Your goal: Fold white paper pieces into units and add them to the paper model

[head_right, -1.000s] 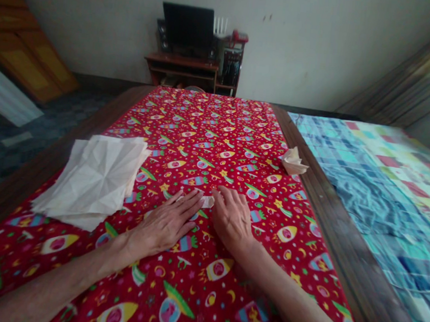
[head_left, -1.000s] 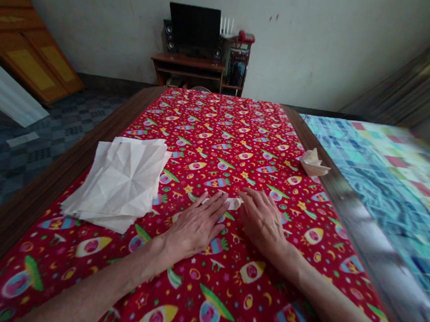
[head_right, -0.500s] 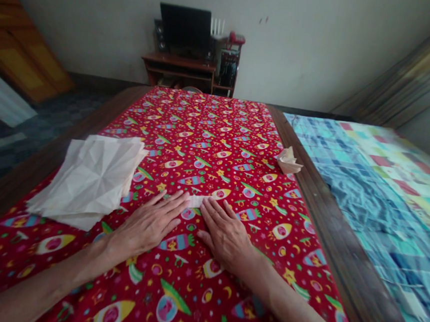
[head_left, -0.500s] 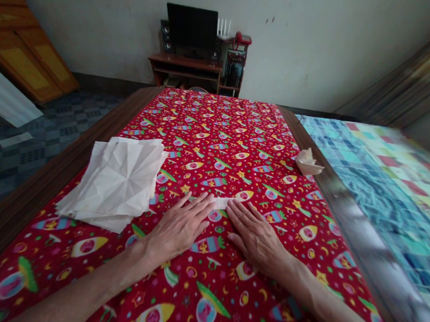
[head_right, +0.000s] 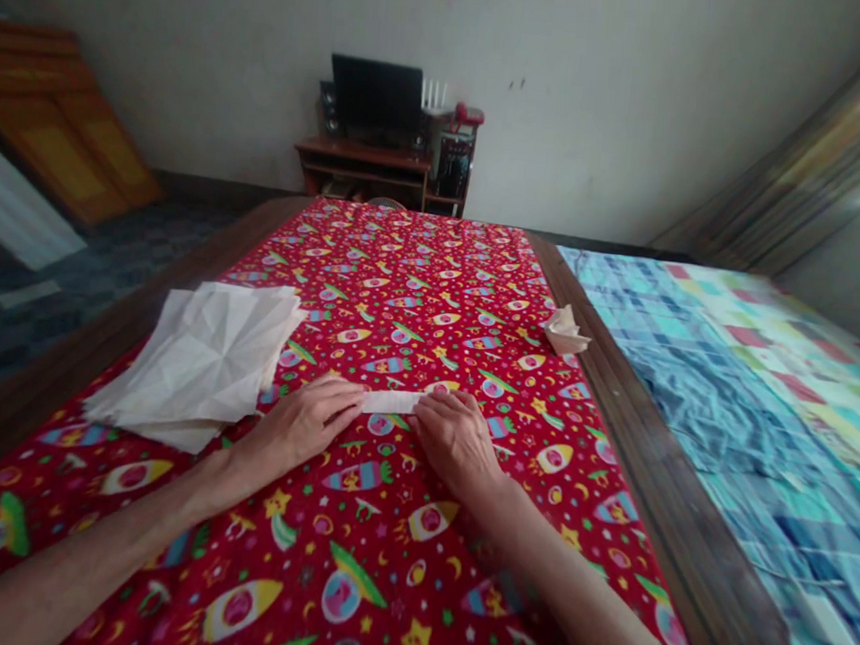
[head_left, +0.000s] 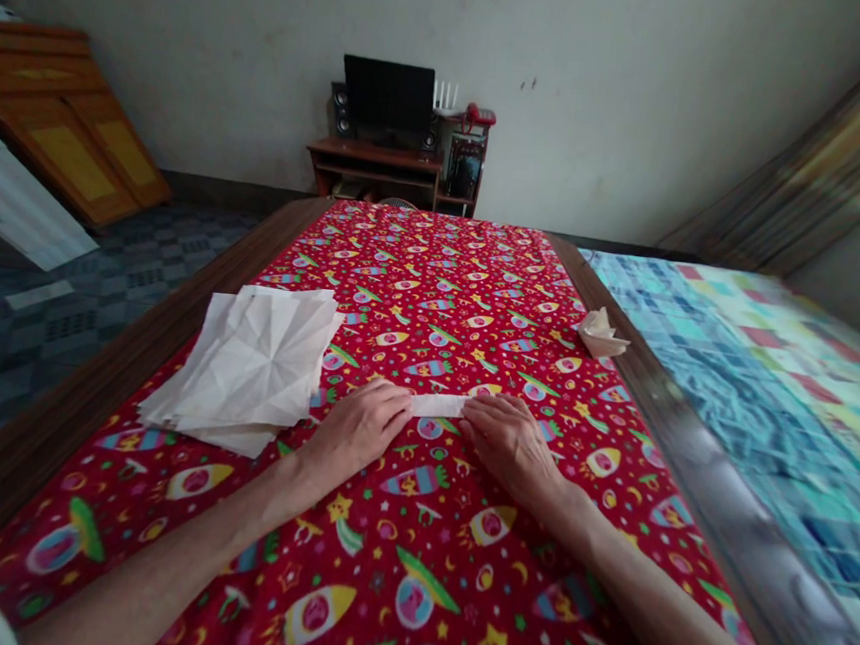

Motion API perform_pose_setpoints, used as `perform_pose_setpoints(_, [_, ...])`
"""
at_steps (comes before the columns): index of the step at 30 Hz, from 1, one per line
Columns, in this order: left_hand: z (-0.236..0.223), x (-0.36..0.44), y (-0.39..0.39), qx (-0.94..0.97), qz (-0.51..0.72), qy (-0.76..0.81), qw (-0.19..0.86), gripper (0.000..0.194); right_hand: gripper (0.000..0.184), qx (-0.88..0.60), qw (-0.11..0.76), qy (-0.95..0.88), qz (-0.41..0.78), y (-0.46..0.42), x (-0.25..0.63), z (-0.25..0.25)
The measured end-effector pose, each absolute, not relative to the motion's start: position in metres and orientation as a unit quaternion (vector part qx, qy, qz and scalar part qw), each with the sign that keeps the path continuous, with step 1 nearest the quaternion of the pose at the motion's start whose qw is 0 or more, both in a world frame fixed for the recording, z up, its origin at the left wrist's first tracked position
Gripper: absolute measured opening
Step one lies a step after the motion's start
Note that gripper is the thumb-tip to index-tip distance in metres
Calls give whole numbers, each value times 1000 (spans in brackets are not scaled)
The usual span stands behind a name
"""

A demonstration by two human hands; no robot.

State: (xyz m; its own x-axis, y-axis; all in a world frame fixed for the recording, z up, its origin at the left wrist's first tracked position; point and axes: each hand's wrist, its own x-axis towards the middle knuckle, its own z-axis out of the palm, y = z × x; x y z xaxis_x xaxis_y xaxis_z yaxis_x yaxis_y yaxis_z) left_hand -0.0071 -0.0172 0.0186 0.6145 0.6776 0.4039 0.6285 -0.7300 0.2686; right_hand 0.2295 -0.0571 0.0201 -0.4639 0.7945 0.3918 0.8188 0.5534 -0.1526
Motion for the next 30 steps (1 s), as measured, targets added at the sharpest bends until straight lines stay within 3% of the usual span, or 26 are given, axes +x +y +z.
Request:
perform_pose_setpoints(5, [25, 5, -11, 891, 228, 389, 61, 32, 34, -504, 211, -837, -44, -37, 225, 23])
perform_pose_setpoints(12, [14, 4, 2, 859, 298, 393, 134, 41, 17, -517, 251, -817, 41, -40, 230, 24])
perform_pose_setpoints(17, [15, 17, 8, 735, 417, 440, 303, 57, 12, -544, 313, -777, 51, -47, 228, 19])
perform_pose_setpoints(21, [27, 31, -2, 710, 356, 424, 436, 43, 11, -531, 302, -792, 20, -52, 219, 18])
perform_pose_setpoints(26, [28, 38, -3, 723, 311, 496, 367, 16, 12, -506, 262, -821, 33, -58, 207, 27])
perform_pose_setpoints(30, [24, 34, -3, 720, 293, 531, 339, 16, 21, -546, 282, -780, 117, -60, 203, 37])
